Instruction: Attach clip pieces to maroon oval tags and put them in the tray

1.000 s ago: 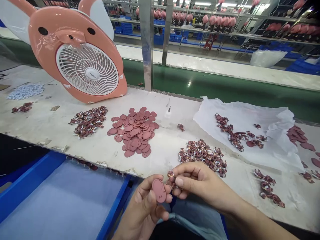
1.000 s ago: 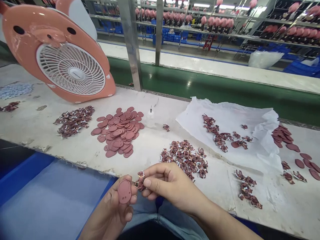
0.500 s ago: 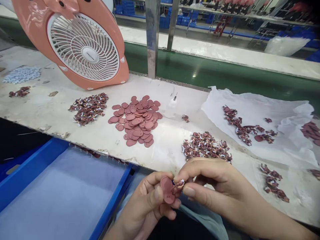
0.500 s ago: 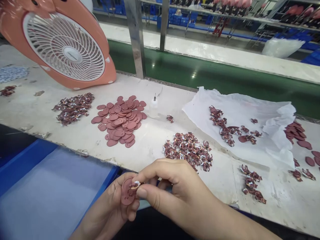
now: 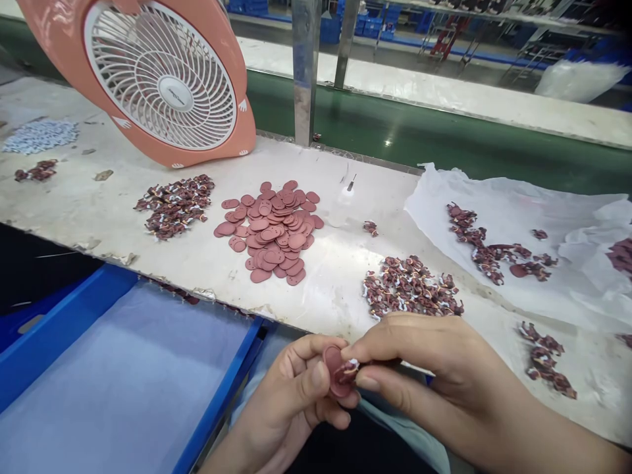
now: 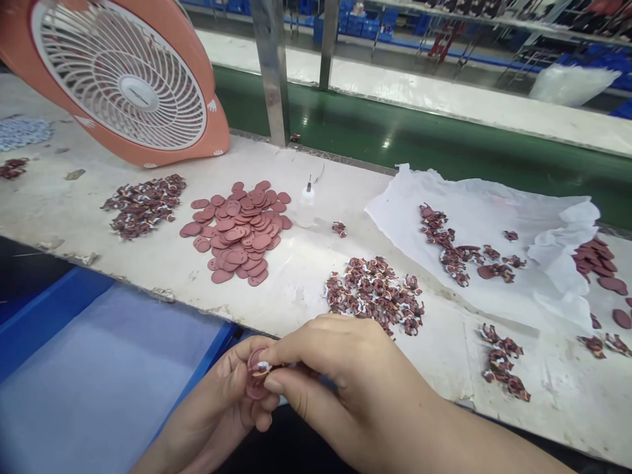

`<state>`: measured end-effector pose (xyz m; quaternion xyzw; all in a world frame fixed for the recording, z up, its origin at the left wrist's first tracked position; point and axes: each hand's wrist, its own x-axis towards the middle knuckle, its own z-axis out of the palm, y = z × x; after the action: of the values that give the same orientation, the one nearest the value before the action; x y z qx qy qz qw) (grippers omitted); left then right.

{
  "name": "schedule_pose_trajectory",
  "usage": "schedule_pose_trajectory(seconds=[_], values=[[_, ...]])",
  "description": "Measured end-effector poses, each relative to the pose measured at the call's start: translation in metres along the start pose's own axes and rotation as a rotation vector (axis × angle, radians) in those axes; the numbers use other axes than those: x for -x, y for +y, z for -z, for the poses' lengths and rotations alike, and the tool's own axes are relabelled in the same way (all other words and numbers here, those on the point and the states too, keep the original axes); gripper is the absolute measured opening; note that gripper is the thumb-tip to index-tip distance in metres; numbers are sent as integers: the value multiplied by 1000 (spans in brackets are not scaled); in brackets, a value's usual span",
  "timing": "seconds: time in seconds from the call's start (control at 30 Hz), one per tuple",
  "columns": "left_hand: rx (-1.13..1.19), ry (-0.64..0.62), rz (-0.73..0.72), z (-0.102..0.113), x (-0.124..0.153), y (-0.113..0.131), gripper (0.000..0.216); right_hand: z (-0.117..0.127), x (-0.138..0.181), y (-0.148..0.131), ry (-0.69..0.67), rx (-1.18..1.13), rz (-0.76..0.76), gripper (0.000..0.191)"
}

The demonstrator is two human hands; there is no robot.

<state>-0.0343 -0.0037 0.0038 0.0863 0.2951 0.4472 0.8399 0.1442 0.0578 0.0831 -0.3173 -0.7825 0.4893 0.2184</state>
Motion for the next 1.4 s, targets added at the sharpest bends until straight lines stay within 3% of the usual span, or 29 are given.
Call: schedule_pose_trajectory(seconds=[0.43,0.67,1.2,1.4], values=[[-8,53,26,1,2,-3,28,1,-3,-6,-24,127,96,20],[-3,74,37,1,1,-4,32,-4,-4,-6,-3,258,137,12],[95,117,53,3,1,-7,26,-4,-10,-8,-22,250,119,11],[99,73,27,2,1,-6,26,-4,-12,-9,-24,234,116,11]])
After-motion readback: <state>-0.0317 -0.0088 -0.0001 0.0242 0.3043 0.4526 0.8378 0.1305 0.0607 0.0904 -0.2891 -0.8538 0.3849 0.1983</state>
